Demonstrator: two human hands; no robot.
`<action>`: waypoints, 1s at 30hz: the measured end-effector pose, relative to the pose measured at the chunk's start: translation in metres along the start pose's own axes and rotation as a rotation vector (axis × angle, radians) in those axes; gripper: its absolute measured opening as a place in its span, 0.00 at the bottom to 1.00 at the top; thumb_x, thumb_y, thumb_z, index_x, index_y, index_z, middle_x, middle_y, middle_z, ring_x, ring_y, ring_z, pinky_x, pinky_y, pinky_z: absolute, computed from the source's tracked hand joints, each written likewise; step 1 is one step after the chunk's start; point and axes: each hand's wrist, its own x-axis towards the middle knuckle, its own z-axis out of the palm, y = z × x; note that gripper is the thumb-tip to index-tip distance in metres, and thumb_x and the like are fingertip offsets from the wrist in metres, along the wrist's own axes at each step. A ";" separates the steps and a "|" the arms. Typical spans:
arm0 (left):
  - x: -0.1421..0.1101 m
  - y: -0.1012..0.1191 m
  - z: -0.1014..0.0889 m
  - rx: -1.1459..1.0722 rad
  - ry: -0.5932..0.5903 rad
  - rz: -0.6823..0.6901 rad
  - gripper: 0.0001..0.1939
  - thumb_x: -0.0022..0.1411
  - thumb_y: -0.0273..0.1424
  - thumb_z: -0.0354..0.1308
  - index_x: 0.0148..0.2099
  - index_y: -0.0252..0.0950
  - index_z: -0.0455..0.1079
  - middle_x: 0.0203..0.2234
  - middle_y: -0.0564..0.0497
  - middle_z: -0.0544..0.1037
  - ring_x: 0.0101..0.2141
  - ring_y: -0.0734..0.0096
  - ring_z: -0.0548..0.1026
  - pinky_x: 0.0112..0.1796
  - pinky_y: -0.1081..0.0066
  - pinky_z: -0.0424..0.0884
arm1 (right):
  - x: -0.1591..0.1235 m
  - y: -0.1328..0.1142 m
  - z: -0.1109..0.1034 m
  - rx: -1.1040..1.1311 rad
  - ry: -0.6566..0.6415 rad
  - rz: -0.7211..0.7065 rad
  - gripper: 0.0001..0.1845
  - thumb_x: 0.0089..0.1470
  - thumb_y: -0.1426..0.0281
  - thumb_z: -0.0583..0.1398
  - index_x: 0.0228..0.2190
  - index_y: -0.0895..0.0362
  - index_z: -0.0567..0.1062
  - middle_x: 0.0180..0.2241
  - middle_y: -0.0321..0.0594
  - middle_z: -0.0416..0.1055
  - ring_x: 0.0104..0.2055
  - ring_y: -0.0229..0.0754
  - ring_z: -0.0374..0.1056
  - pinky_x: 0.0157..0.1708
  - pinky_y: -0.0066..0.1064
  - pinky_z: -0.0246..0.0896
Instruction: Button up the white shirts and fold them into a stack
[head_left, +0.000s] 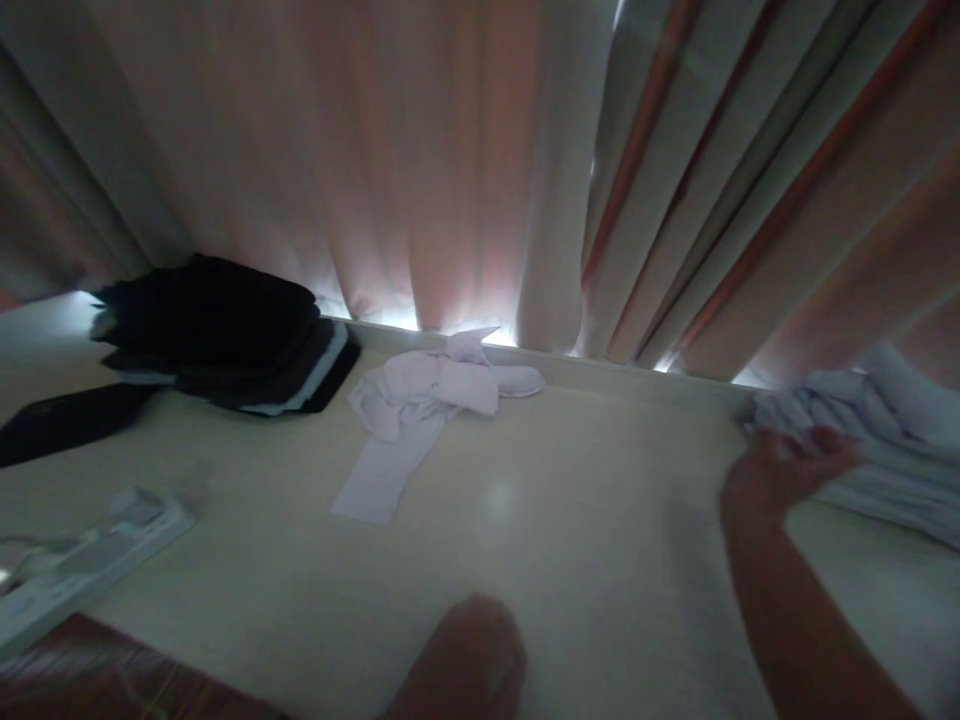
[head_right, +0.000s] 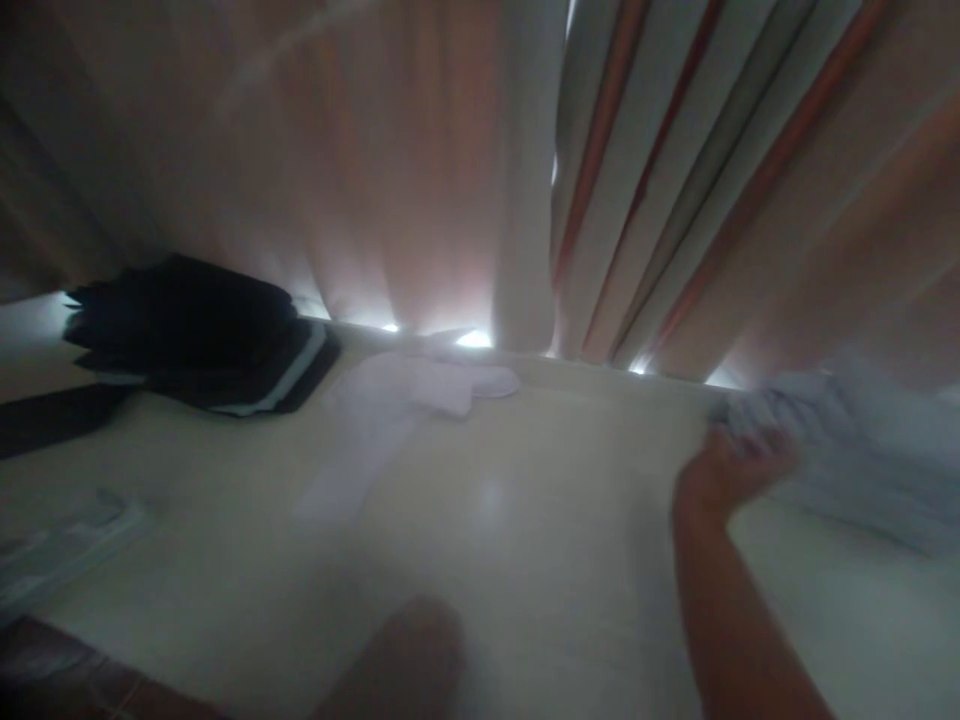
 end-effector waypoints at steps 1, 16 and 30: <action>-0.006 0.002 -0.009 -0.032 -0.021 -0.011 0.13 0.64 0.39 0.53 0.40 0.44 0.79 0.39 0.45 0.80 0.42 0.58 0.77 0.48 0.57 0.74 | -0.028 -0.018 0.023 0.012 -0.041 -0.002 0.26 0.62 0.61 0.54 0.56 0.64 0.65 0.54 0.62 0.65 0.50 0.53 0.67 0.43 0.48 0.65; -0.026 -0.019 -0.153 -0.538 0.730 -0.271 0.24 0.73 0.38 0.35 0.38 0.37 0.72 0.31 0.48 0.77 0.33 0.67 0.75 0.37 0.68 0.71 | -0.214 -0.233 0.128 -0.355 -1.055 -0.610 0.19 0.63 0.74 0.49 0.52 0.58 0.69 0.47 0.51 0.73 0.54 0.52 0.64 0.62 0.53 0.40; -0.057 -0.015 -0.090 0.089 0.217 -0.213 0.14 0.63 0.33 0.55 0.48 0.38 0.75 0.48 0.41 0.77 0.51 0.55 0.72 0.50 0.59 0.67 | -0.282 -0.169 -0.153 0.066 -0.681 0.442 0.41 0.50 0.49 0.57 0.59 0.61 0.62 0.47 0.55 0.72 0.42 0.52 0.71 0.40 0.43 0.69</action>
